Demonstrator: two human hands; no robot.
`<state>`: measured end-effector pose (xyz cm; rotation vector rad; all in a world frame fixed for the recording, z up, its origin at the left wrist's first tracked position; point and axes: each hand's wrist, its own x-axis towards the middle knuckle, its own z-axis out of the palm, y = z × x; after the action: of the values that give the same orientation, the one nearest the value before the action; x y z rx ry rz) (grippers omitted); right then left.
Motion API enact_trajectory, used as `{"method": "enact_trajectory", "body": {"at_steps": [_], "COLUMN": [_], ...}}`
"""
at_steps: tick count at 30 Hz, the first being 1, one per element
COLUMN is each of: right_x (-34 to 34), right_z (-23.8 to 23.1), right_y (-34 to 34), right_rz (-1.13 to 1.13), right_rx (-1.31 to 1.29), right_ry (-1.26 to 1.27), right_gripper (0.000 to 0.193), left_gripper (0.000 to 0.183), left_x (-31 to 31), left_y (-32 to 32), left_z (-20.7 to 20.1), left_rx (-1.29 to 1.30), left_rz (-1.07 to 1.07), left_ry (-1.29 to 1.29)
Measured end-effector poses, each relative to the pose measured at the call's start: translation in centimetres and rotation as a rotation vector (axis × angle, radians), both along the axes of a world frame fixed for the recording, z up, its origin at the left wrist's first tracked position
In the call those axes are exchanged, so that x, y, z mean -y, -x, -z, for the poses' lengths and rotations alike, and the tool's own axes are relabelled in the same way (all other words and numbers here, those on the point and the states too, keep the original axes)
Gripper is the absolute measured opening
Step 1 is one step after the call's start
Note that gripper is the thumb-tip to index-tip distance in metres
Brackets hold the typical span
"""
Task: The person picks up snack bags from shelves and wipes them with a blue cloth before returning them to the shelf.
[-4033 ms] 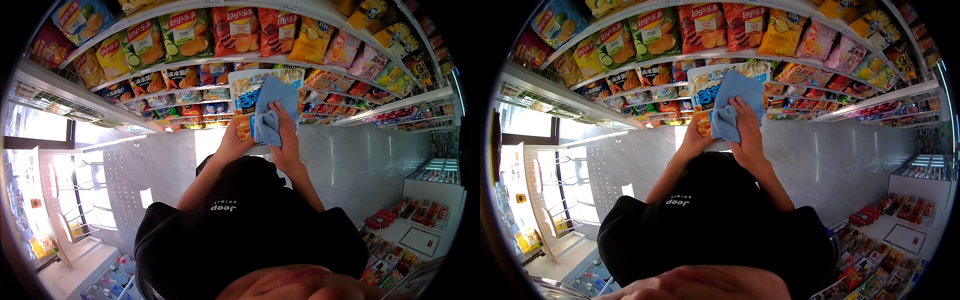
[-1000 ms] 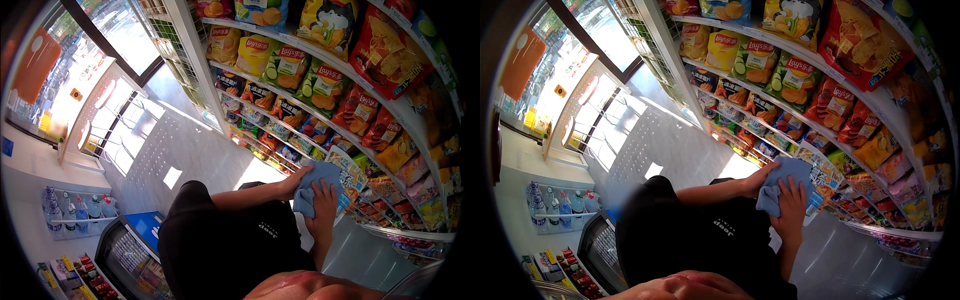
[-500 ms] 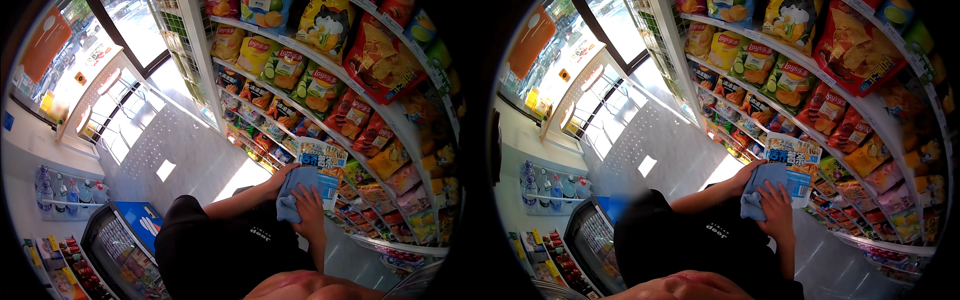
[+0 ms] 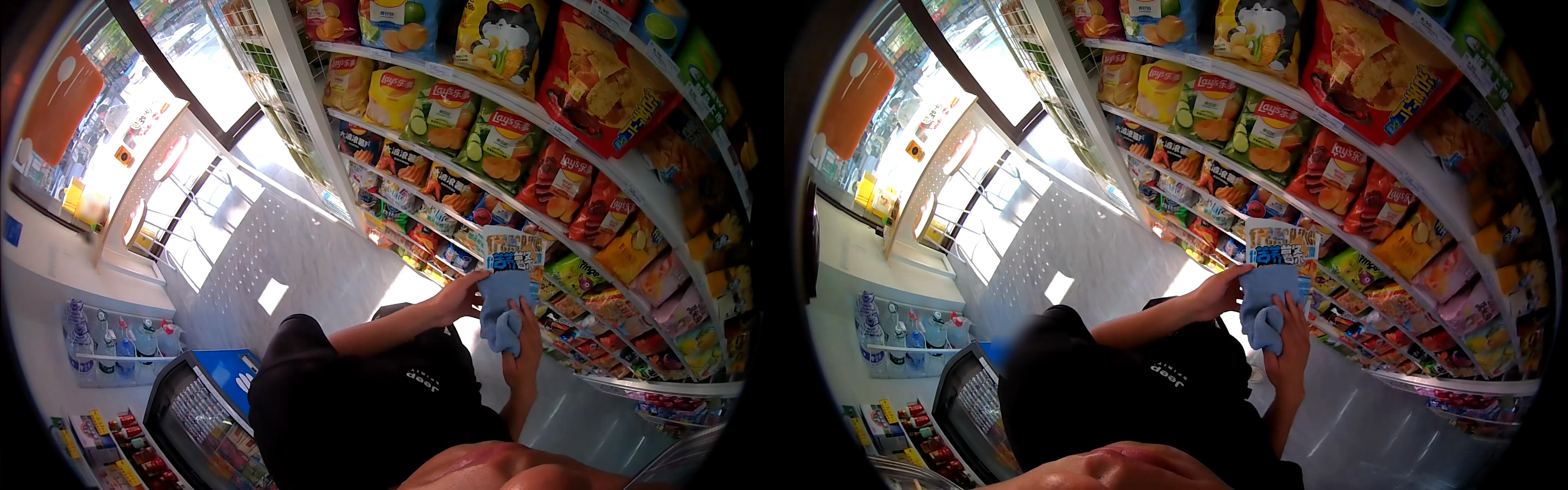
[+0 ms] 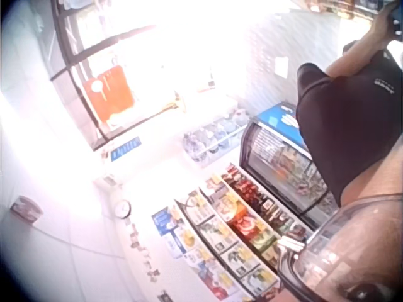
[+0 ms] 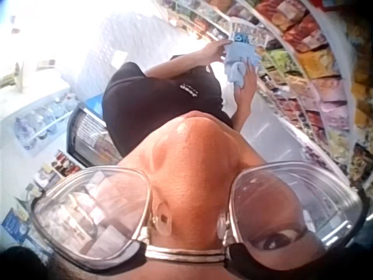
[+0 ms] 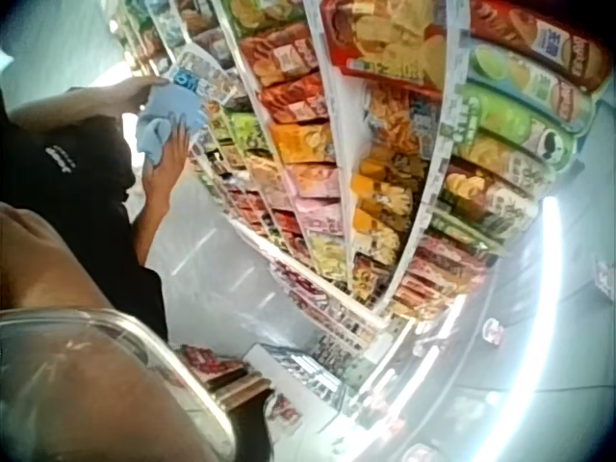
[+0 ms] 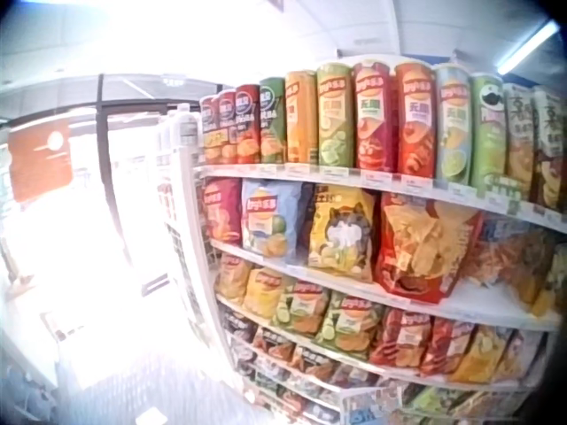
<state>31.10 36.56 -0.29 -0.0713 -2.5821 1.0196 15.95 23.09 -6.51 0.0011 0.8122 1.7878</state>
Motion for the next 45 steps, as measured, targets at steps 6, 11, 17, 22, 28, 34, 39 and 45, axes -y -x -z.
{"method": "enact_trajectory", "body": {"at_steps": [6,11,17,22,28,34,39,45], "right_x": [2.0,2.6,2.8,3.7,1.7,0.1,1.0,0.0], "right_z": [1.7,3.5,3.1,-0.1,0.1,1.0,0.1,-0.4], "right_y": [-0.6,-1.7,-2.5,0.0,0.4,0.4,0.8,1.1], "right_rz": [0.155,0.301,0.478,0.217,0.233,0.307,0.101,0.015], "right_rx": [0.009,-0.065,-0.065,-0.011,-0.011,-0.105,-0.068,-0.061], "right_ry": [0.118,0.337,0.383,-0.146,-0.190,-0.125,-0.206,-0.188], "right_gripper": [0.052,0.054,0.055,0.035,0.042,0.044,0.039,0.037], "left_gripper": [0.042,0.045,0.047,0.049,0.054,0.054,0.054,0.041], "left_x": [0.6,0.0,-1.0,-0.1,-0.1,0.2,-0.3,-0.1], "left_y": [1.4,1.8,1.6,1.0,0.5,-0.5,-1.7,-2.5], "left_z": [0.5,0.6,-0.1,-0.6,-1.0,-2.6,-2.0,-0.7], "left_rx": [-0.019,-0.045,-0.060,-0.074,-0.041,-0.079,-0.152,-0.368], "left_rz": [0.072,0.188,0.240,0.125,0.008,-0.082,-0.133,-0.157], "left_ry": [0.041,0.032,0.085,0.045,0.115,0.169,0.066,0.050]}}
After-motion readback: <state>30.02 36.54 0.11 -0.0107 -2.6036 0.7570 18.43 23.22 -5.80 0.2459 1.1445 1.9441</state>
